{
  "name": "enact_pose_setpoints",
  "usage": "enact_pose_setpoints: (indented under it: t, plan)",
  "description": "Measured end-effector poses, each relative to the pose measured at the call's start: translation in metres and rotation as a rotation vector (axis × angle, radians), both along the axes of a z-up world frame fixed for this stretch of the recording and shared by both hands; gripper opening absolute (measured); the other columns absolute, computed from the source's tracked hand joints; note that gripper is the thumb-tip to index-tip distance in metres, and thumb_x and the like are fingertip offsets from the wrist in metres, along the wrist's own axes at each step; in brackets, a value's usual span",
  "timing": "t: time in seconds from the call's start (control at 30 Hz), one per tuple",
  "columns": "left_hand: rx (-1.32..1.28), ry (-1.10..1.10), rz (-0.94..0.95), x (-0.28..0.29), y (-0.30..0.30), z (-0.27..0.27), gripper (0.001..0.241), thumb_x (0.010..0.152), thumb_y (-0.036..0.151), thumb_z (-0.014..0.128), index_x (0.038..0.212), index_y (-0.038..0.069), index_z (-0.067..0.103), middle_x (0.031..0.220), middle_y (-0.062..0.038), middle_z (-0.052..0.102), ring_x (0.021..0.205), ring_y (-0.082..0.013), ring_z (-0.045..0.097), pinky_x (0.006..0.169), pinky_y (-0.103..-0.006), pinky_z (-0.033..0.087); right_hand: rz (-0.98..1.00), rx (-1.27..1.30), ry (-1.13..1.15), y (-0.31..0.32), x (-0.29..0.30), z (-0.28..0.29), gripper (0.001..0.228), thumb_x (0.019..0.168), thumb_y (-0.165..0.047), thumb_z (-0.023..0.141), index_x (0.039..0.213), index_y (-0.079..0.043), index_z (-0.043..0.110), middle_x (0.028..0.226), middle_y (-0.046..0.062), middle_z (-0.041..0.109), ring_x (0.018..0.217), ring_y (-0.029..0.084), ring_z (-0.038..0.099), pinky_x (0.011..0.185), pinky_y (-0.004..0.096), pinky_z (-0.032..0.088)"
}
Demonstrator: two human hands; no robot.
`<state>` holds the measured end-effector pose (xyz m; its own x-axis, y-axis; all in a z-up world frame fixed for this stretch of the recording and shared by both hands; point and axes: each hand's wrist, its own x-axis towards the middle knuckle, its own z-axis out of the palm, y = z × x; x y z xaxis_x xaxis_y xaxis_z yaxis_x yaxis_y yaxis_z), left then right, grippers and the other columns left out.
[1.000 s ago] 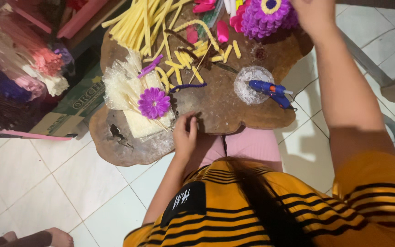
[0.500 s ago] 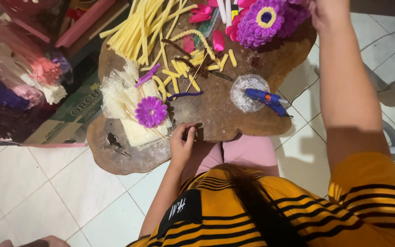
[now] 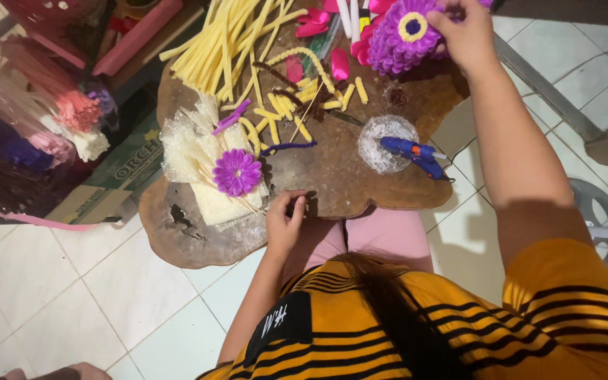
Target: The person constructs artificial purple flowers by applying hot glue to the petals and attaching them together, then adds a small blue center piece to each one using a glue gun.
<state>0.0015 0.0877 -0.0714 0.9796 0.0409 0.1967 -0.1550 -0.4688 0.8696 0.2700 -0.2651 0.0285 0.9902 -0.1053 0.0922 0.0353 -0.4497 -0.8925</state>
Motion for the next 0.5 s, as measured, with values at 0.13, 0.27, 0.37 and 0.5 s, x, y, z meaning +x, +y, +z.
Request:
enact_pose_setpoints:
  t: [0.13,0.27,0.37,0.5]
  plan:
    - [0.003,-0.038,-0.046,0.003,0.001,0.008,0.023,0.097,0.027,0.055,0.1,0.011,0.071,0.088,-0.003,0.07,0.083,-0.02,0.065,0.076,-0.0329,0.046,0.083,-0.078,0.011,-0.006,-0.007,0.012,0.024,0.11,-0.025,0.056,0.122,-0.005,0.056,0.12,0.009,0.063,0.096,0.021,0.072,0.063,0.02,0.064]
    - [0.004,0.001,-0.03,0.001,-0.002,0.009,0.023,0.098,0.028,0.055,0.099,0.012,0.072,0.09,-0.002,0.071,0.085,-0.0196,0.066,0.078,-0.0304,0.047,0.059,-0.029,0.06,-0.037,-0.026,0.002,0.02,0.112,-0.027,0.059,0.125,-0.012,0.057,0.11,0.001,0.061,0.082,0.008,0.064,0.067,0.019,0.059]
    - [0.058,-0.036,-0.039,-0.003,-0.003,0.004,0.022,0.099,0.026,0.054,0.099,0.01,0.07,0.095,-0.006,0.072,0.089,-0.0236,0.067,0.08,-0.0316,0.048,0.12,0.042,0.059,-0.064,-0.045,-0.019,0.013,0.114,-0.024,0.063,0.124,-0.016,0.06,0.111,-0.002,0.064,0.087,0.006,0.067,0.072,0.019,0.059]
    - [0.116,-0.062,-0.036,-0.002,0.0,0.012,0.021,0.098,0.027,0.054,0.1,0.014,0.07,0.091,-0.003,0.07,0.082,-0.0228,0.065,0.074,-0.0326,0.046,0.21,-0.008,-0.026,-0.073,-0.052,-0.032,0.017,0.12,-0.009,0.059,0.134,-0.001,0.054,0.108,0.016,0.065,0.087,0.021,0.065,0.074,0.029,0.057]
